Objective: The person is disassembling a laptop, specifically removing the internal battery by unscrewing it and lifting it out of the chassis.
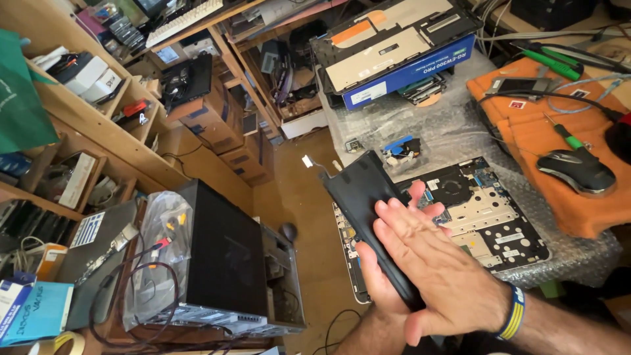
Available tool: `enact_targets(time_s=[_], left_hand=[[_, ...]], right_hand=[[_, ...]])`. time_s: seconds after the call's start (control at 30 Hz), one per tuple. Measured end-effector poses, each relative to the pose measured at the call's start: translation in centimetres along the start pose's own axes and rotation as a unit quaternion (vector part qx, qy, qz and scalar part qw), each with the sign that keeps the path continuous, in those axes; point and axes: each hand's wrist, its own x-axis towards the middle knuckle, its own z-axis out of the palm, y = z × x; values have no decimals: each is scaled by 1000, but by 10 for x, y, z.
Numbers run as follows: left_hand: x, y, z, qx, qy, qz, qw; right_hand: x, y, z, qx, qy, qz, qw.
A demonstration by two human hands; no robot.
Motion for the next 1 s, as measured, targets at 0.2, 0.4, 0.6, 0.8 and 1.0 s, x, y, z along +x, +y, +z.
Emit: enact_targets(time_s=[0.2,0.4,0.6,0.8,1.0], left_hand=[[-3,9,-3,-44,23,-18,999],[6,27,15,45,0,-13,999],[14,35,22,78,7,32,996],[23,44,29,1,12,47,999],[29,41,49,13,37,-28,999]], right_hand=[[-13,-13,-1,-8,-32,16,999],[-36,-14,12,-173,-44,-21,984],[-54,-18,18,-213,-10,-41,976],[-67,-15,0,-123,62,-39,990],[-49,-15,-47,-71,202,-23,976]])
